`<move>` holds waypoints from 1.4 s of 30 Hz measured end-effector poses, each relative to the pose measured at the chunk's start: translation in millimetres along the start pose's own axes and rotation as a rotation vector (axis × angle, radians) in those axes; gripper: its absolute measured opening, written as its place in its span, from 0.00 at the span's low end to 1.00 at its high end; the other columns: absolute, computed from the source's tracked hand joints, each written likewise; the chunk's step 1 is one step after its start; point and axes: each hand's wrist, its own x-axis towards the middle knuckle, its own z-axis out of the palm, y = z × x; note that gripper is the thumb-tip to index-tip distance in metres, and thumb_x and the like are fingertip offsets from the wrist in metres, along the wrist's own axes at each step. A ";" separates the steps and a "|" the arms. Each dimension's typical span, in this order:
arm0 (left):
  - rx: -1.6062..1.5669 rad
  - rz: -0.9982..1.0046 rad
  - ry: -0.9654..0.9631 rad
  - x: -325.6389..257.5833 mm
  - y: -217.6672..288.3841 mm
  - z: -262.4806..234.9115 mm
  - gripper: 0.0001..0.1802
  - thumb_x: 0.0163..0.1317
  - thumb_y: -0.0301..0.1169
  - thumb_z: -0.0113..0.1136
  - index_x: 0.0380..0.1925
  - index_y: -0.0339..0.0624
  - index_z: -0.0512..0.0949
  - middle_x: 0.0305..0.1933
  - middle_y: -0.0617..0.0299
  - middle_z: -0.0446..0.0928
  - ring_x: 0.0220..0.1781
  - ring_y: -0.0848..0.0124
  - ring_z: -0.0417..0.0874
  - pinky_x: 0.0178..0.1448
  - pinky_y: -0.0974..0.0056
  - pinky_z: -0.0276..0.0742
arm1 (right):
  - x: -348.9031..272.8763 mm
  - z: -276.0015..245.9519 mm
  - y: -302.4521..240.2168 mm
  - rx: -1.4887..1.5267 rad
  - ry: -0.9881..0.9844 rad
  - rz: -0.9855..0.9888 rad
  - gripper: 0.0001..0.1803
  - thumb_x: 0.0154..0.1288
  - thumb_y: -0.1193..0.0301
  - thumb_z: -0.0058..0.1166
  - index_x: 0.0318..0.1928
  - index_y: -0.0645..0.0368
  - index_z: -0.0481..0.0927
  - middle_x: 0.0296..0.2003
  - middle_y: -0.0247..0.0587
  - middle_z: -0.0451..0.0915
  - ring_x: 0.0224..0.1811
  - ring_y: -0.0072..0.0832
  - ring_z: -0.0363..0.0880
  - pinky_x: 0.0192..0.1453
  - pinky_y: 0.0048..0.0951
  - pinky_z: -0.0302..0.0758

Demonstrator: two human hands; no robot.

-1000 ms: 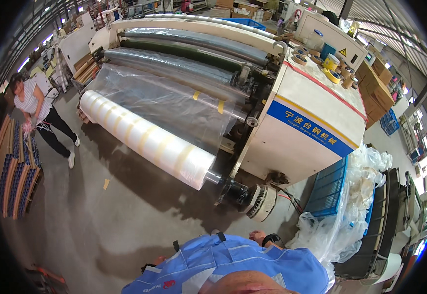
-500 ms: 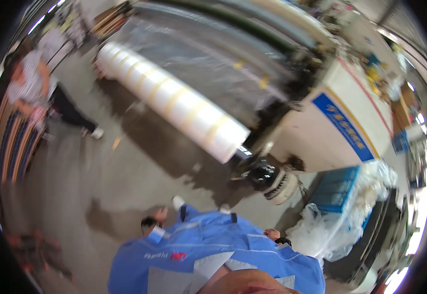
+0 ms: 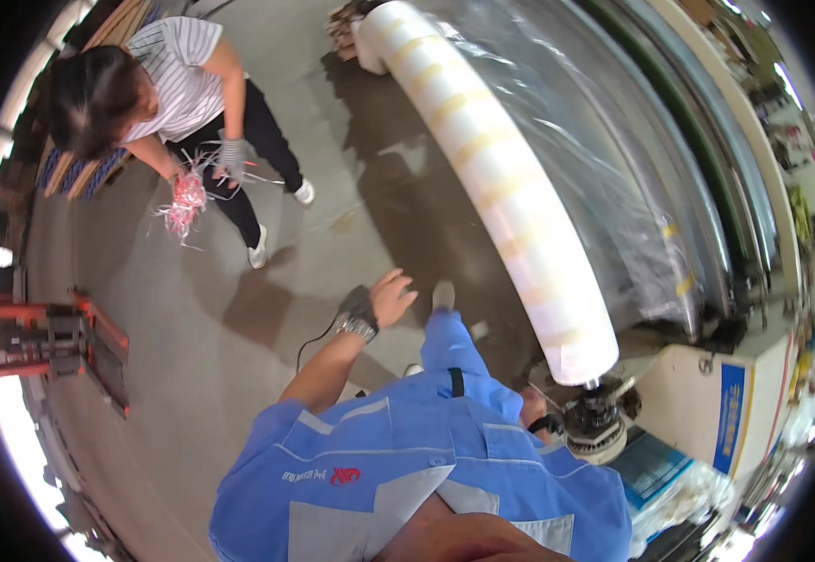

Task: The worker is wrapping a large roll of manufactured material with protective plastic film and securing it with tape on a specialized machine.

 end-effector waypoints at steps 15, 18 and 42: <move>-0.034 -0.110 -0.001 355.3 -86.2 -208.1 0.22 0.58 0.42 0.57 0.49 0.41 0.77 0.57 0.46 0.72 0.61 0.51 0.70 0.64 0.53 0.65 | 483.7 -7.3 -685.1 -0.049 0.021 -0.761 0.23 0.54 0.66 0.60 0.52 0.59 0.77 0.53 0.52 0.76 0.57 0.45 0.72 0.62 0.38 0.68; -0.189 -0.169 0.032 421.3 -137.5 -269.1 0.23 0.57 0.43 0.59 0.48 0.41 0.77 0.56 0.47 0.73 0.60 0.51 0.71 0.64 0.53 0.66 | 548.4 4.8 -784.0 -0.149 0.026 -0.748 0.29 0.54 0.66 0.60 0.56 0.63 0.73 0.59 0.57 0.69 0.63 0.48 0.65 0.67 0.41 0.63; -0.262 -1.071 -0.018 777.1 -735.2 -741.4 0.23 0.64 0.44 0.48 0.51 0.41 0.76 0.51 0.48 0.78 0.55 0.53 0.77 0.58 0.55 0.72 | 805.2 149.2 -1176.7 -0.804 0.029 0.307 0.36 0.58 0.43 0.48 0.62 0.46 0.58 0.60 0.54 0.57 0.65 0.46 0.54 0.62 0.56 0.57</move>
